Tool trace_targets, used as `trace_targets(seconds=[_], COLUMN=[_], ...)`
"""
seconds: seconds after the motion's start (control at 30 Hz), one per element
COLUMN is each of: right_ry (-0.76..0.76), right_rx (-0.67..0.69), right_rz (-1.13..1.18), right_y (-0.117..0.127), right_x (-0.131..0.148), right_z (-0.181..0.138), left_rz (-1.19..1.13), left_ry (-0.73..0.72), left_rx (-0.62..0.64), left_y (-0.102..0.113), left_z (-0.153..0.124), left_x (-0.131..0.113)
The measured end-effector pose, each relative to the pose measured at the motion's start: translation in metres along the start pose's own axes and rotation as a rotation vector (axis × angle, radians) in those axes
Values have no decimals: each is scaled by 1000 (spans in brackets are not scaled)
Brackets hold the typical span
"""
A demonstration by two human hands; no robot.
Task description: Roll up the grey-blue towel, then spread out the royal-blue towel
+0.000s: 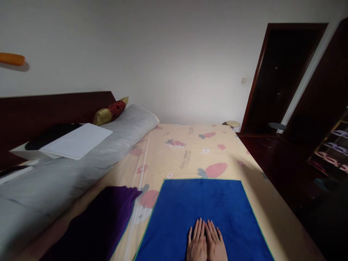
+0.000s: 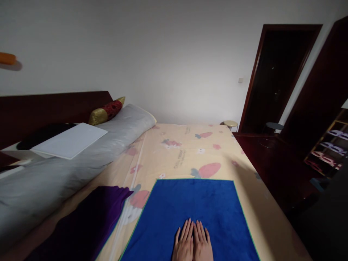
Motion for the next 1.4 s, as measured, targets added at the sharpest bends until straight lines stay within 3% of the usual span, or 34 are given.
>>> trace_targets(seconds=[0.3,0.6,1.4], right_ry=[19,-9,18], right_rx=[-55,21,-4], right_rz=[2,5,-32], right_y=[0,2,0], right_x=[-1,3,1], right_z=[0,1,-1], left_rz=[-27,-47,-38], left_ry=[-3,9,7], left_rx=[43,63,46], left_y=[-4,-6,-3], left_z=[0,0,-1], left_x=[1,1,2])
Point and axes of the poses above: each hand's wrist, its own z-axis towards the middle knuckle, its own y-axis out of the back of the hand, x = y × z, the point moved 3 cm from there along z, towards the middle knuckle, and after that the axes turned 6 degrees about z, right-handed, at the moved point
